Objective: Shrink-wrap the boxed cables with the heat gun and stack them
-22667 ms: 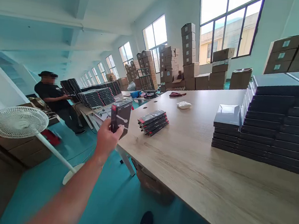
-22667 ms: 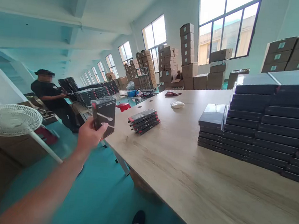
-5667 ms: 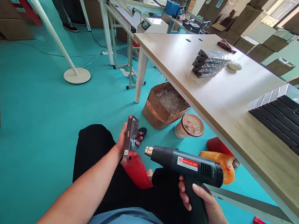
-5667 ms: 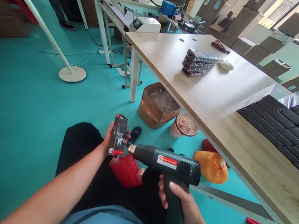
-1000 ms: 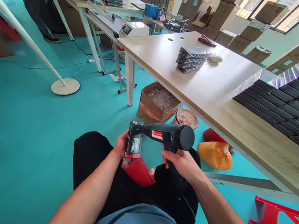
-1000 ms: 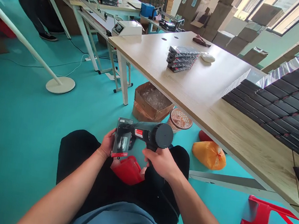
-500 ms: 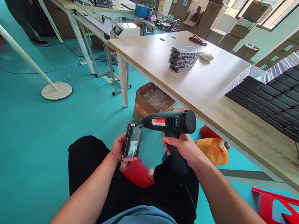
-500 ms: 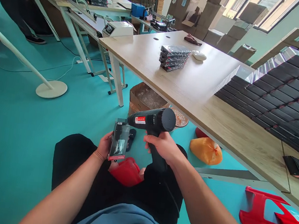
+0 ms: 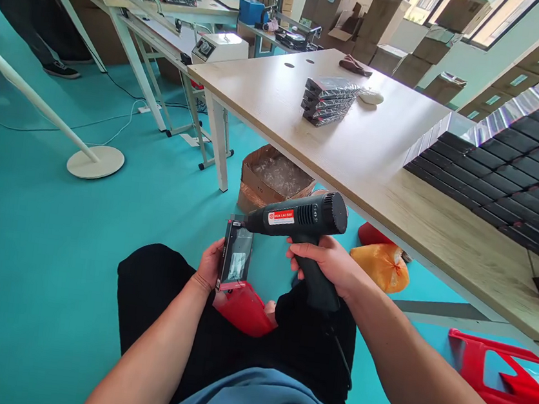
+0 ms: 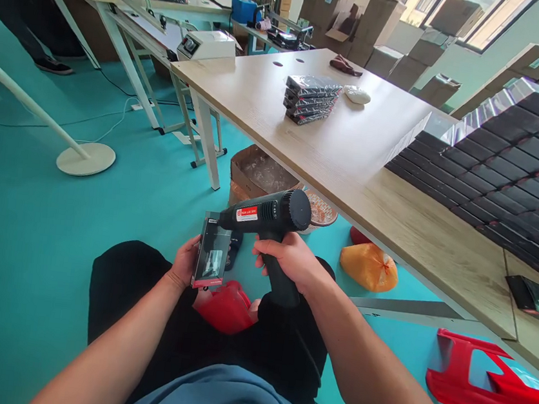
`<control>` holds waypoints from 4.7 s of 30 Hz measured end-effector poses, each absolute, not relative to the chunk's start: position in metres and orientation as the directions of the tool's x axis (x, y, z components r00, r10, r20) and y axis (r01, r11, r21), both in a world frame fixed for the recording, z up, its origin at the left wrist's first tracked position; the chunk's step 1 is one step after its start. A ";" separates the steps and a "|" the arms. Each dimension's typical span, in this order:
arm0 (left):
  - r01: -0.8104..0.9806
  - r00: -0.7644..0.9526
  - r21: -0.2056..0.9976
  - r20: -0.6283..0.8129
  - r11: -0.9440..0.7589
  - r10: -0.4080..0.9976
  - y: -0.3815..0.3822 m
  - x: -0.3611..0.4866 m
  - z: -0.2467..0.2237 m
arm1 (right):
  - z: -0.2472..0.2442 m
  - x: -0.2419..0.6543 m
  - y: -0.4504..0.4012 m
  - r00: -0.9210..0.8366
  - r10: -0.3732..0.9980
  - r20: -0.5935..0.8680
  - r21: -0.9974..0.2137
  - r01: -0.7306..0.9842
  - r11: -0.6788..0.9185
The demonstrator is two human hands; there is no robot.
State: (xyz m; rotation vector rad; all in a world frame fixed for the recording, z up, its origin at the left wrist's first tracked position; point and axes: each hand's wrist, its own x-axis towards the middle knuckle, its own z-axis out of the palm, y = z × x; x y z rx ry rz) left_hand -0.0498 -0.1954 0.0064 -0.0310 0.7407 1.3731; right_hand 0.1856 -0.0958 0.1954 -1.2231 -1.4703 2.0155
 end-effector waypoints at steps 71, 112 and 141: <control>-0.916 -0.365 0.375 -0.627 -0.144 0.688 -0.187 -0.060 -0.001 | 0.142 0.278 -0.158 -0.503 0.627 -0.595 -0.733 0.018 -0.680; -0.780 -0.184 0.572 -0.599 0.255 0.779 -0.192 -0.042 -0.034 | 0.180 0.220 -0.113 -0.545 0.657 -0.520 -0.833 0.152 -0.533; -0.427 -0.602 0.903 -0.326 0.051 0.729 -0.184 -0.040 -0.025 | 0.154 0.271 -0.146 -0.439 0.661 -0.609 -0.740 0.015 -0.672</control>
